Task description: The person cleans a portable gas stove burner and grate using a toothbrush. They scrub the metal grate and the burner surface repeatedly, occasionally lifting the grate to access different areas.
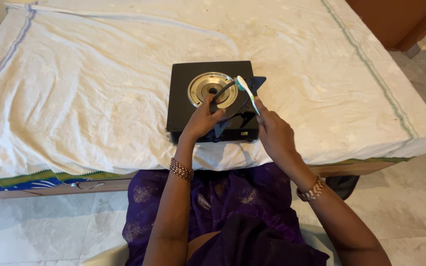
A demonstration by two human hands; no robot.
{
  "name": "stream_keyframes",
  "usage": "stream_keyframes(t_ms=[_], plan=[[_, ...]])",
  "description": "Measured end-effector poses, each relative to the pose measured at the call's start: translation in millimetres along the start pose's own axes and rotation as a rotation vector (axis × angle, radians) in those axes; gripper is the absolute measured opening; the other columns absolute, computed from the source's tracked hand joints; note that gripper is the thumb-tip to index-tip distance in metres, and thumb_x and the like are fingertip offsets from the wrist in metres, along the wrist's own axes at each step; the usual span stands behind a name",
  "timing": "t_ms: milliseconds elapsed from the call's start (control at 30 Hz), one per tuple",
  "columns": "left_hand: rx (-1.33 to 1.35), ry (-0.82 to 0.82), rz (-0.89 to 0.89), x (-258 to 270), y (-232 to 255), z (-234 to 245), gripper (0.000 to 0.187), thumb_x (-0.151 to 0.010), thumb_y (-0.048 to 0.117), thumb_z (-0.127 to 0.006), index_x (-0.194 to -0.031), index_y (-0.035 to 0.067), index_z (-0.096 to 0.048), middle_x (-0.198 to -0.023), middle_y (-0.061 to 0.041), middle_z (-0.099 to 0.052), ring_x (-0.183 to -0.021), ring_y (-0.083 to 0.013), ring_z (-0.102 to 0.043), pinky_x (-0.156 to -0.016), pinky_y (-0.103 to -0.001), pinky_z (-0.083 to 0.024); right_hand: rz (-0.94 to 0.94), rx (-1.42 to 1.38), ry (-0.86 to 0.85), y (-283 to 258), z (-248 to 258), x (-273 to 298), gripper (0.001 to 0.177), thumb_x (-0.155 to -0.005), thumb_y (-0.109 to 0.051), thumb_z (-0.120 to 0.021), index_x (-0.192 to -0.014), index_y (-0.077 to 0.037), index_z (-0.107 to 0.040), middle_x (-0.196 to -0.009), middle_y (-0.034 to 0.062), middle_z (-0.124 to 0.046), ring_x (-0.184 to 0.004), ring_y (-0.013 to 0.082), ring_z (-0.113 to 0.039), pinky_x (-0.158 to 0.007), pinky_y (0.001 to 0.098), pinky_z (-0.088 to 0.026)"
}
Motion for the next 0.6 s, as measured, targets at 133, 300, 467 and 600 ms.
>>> stream_keyframes(t_ms=[133,300,467,600], plan=[[-0.035,0.03,-0.093,6,14,3,0.052,-0.09,0.03,-0.072,-0.13,0.007,-0.048,-0.084,-0.007,-0.056,-0.067,-0.0143,-0.049,-0.062,-0.033,-0.046,0.144,0.053,0.005,-13,-31,2,0.062,-0.099,-0.005,-0.056,-0.157,-0.023,-0.042,-0.086,0.011,-0.062,-0.066,0.0302,-0.065,-0.055,0.0435,-0.054],[0.017,0.026,-0.139,10,19,4,0.047,-0.087,0.029,-0.07,-0.125,0.008,-0.051,-0.092,-0.003,-0.061,-0.065,-0.0146,-0.051,-0.062,-0.032,-0.047,0.157,0.043,-0.023,-9,-51,10,0.067,-0.096,-0.008,-0.059,-0.157,-0.025,-0.041,-0.082,0.012,-0.059,-0.062,0.0317,-0.063,-0.053,0.0441,-0.052],[-0.012,0.001,-0.032,11,14,5,0.042,-0.09,0.03,-0.071,-0.122,0.009,-0.054,-0.081,-0.009,-0.057,-0.067,-0.0144,-0.05,-0.063,-0.032,-0.046,0.045,-0.006,0.06,31,-34,-10,0.062,-0.099,-0.01,-0.06,-0.158,-0.023,-0.045,-0.084,0.0099,-0.064,-0.066,0.0256,-0.064,-0.06,0.0401,-0.054],[0.029,0.031,-0.019,12,13,7,0.041,-0.089,0.029,-0.07,-0.121,0.01,-0.054,-0.081,-0.008,-0.058,-0.065,-0.0142,-0.052,-0.062,-0.032,-0.046,-0.214,-0.418,0.07,63,-18,-18,0.055,-0.102,-0.014,-0.057,-0.156,-0.018,-0.046,-0.076,0.0032,-0.065,-0.061,0.0108,-0.059,-0.056,0.0293,-0.05]])
Point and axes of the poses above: each hand's wrist, its own x-axis away from the middle knuckle, its own z-axis out of the back of the hand, y = z × x, the point moved 8 cm from there along -x, towards the middle knuckle
